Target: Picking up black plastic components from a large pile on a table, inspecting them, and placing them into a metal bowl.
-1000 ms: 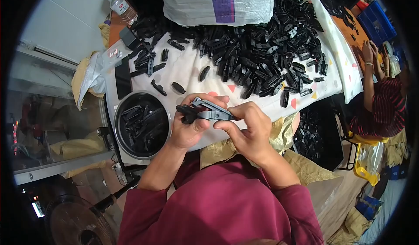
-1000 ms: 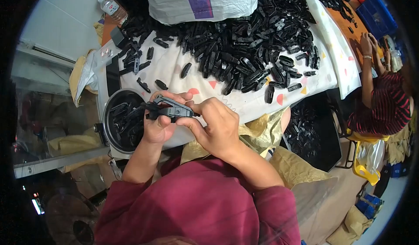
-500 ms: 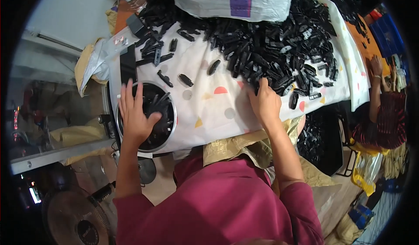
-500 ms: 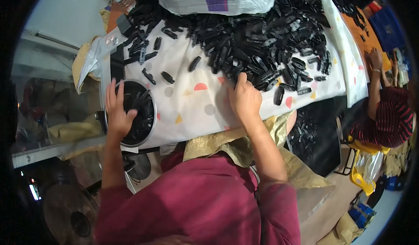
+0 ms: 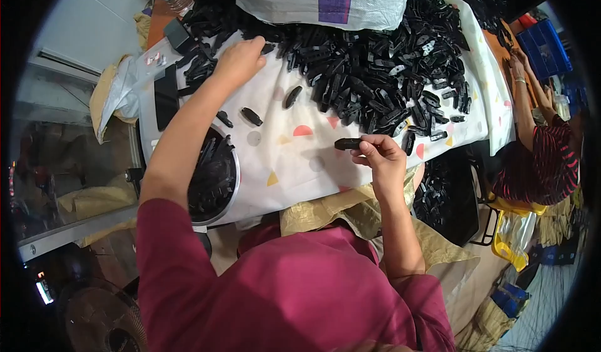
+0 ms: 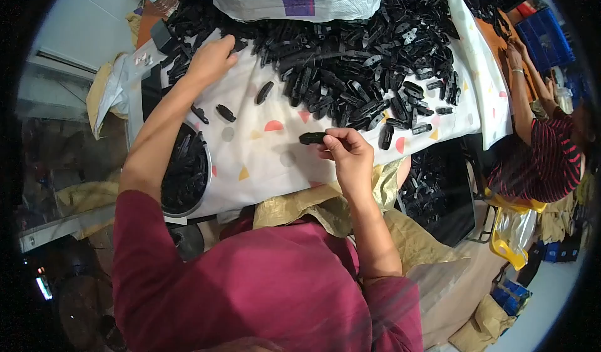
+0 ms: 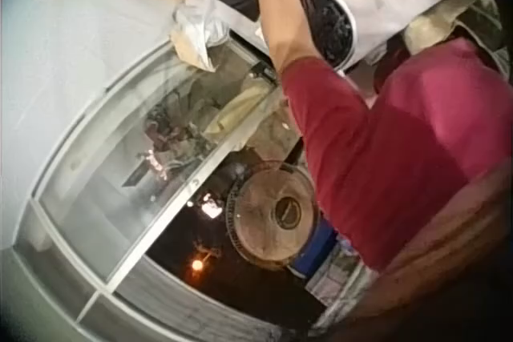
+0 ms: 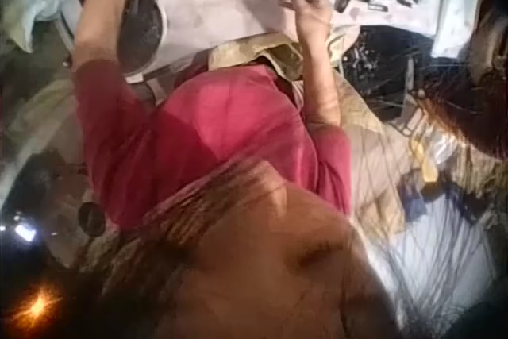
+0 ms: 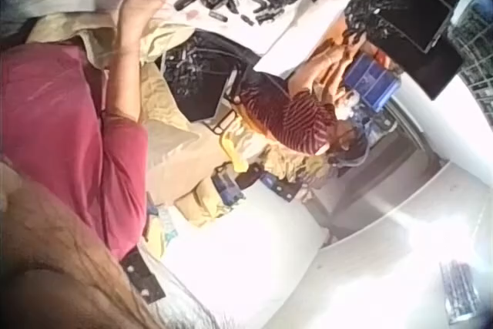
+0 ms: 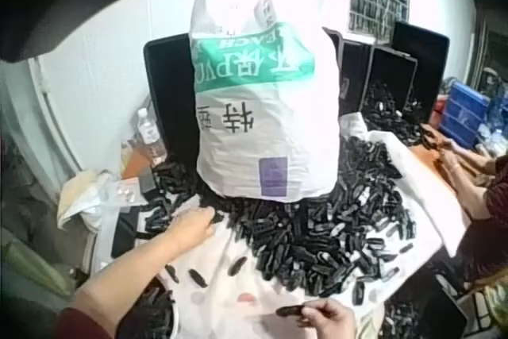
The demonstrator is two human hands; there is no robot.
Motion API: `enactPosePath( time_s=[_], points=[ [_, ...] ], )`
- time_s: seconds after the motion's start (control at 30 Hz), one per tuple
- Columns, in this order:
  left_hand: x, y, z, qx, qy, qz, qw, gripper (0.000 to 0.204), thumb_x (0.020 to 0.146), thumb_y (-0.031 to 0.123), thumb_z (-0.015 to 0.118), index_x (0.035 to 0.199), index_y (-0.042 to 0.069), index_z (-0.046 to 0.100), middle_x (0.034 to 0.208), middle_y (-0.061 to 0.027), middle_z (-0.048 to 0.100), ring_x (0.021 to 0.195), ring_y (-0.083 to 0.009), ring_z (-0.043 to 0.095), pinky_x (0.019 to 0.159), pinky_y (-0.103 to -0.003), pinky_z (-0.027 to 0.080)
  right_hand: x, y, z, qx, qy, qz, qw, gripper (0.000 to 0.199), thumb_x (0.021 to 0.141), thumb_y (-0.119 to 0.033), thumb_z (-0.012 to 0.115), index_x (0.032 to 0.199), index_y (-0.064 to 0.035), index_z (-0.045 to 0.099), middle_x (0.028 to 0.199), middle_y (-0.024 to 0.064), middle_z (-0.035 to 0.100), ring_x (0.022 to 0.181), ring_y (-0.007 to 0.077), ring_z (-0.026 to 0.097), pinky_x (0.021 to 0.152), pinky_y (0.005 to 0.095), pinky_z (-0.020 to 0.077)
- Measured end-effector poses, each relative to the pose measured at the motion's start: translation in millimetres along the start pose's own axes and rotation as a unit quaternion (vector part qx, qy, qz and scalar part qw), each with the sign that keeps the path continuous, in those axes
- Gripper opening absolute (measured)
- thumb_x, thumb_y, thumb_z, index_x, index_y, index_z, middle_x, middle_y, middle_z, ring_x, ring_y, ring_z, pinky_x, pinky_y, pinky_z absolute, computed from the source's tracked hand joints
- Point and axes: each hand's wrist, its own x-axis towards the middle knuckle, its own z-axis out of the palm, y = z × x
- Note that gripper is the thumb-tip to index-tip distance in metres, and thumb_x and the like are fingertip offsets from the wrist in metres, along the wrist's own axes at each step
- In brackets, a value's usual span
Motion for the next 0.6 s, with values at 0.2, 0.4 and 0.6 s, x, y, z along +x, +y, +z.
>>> enactPosePath(
  time_s=[0.2,0.4,0.6],
  points=[
    [-46,76,-62,-0.729,-0.142,-0.124,0.658,0.038,0.081,0.014,0.063,0.113,0.000,0.046,0.083,-0.0059,0.061,0.065,-0.0109,0.056,0.055,-0.022,0.045,5,-46,23,0.219,-0.132,-0.049,0.965,0.016,0.076,0.007,0.061,0.091,0.0038,0.058,0.094,0.0163,0.059,0.073,0.0214,0.062,0.061,0.0290,0.0573],
    [-73,101,-92,-0.744,-0.193,-0.081,0.635,0.029,0.079,0.022,0.068,0.097,0.000,0.059,0.075,-0.0016,0.061,0.060,-0.0066,0.055,0.049,-0.019,0.043,0,-62,50,-0.119,-0.164,-0.355,0.913,0.016,0.073,0.011,0.062,0.088,0.0059,0.057,0.093,0.0136,0.055,0.078,0.0168,0.059,0.066,0.0259,0.0540],
    [-83,104,-103,-0.380,0.112,0.274,0.876,0.049,0.067,0.036,0.073,0.096,-0.001,0.060,0.083,-0.0075,0.063,0.066,-0.0157,0.059,0.055,-0.024,0.048,-16,-55,52,-0.150,-0.115,-0.421,0.887,0.019,0.070,0.012,0.065,0.085,0.0024,0.057,0.090,0.0125,0.056,0.079,0.0163,0.057,0.065,0.0239,0.0497]
  ],
)
